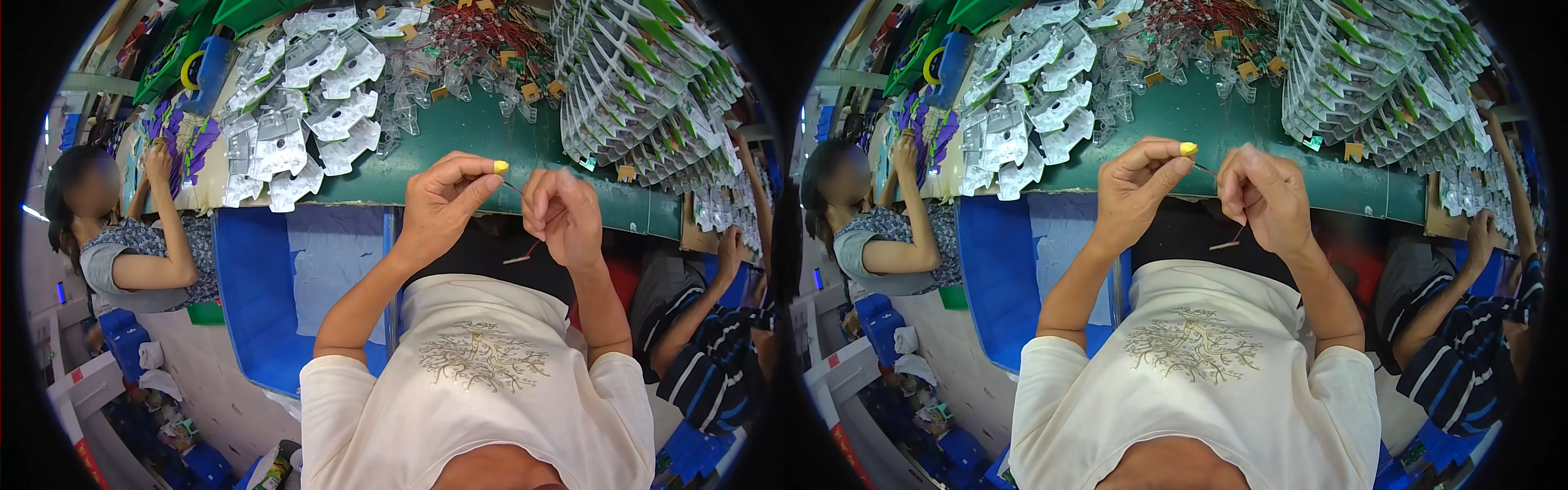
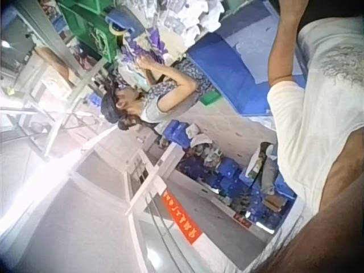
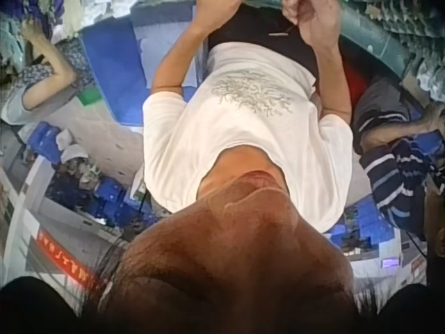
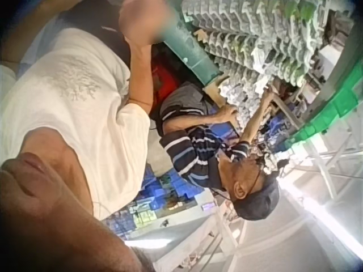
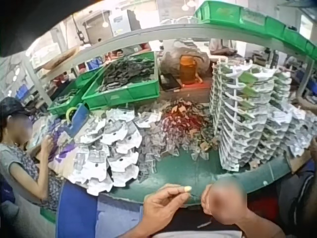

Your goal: Assembling small plastic components on a production line workbench.

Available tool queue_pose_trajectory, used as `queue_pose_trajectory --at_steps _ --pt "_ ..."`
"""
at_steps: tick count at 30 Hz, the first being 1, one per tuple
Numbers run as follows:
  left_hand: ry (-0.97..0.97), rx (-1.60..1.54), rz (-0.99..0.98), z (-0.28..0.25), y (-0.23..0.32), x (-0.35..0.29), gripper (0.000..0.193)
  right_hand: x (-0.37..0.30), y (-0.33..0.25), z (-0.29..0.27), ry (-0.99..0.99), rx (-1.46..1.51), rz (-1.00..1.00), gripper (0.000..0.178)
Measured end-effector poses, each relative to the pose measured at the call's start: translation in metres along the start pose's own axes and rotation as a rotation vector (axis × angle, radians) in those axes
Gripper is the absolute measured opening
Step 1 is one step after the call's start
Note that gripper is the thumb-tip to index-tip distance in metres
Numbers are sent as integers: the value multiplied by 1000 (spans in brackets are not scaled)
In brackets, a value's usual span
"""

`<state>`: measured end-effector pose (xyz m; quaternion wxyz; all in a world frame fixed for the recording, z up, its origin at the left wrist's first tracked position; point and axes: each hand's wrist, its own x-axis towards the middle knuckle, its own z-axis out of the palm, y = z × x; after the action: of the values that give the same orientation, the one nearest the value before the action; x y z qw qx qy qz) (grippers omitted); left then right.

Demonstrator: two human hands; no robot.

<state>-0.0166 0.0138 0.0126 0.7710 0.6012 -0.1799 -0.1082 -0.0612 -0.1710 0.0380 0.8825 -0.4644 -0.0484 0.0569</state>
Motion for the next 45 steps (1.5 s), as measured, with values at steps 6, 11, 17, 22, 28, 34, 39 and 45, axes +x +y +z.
queue_pose_trajectory --at_steps 6,11,17,22,28,34,39,45 --pt "111 -31 28 8 2 -5 18 -2 2 10 188 -788 -332 14" --pt "150 33 91 13 -2 -7 17 2 6 9 138 -1200 -602 18" --pt "105 391 172 10 -4 -6 21 2 9 8 154 -1109 -453 13" --pt "119 380 202 4 -1 -8 22 5 11 7 107 -991 -292 12" --pt "-9 161 -24 -16 -13 -12 24 15 20 -17 -49 -850 -84 11" --pt "-137 -539 -642 -44 -17 -4 46 27 36 -11 -59 -760 -49 11" --pt "-207 -377 -633 -50 3 23 60 31 16 1 0 -856 -113 8" --pt "231 1270 546 -149 24 99 46 14 -6 -26 116 -308 166 4"
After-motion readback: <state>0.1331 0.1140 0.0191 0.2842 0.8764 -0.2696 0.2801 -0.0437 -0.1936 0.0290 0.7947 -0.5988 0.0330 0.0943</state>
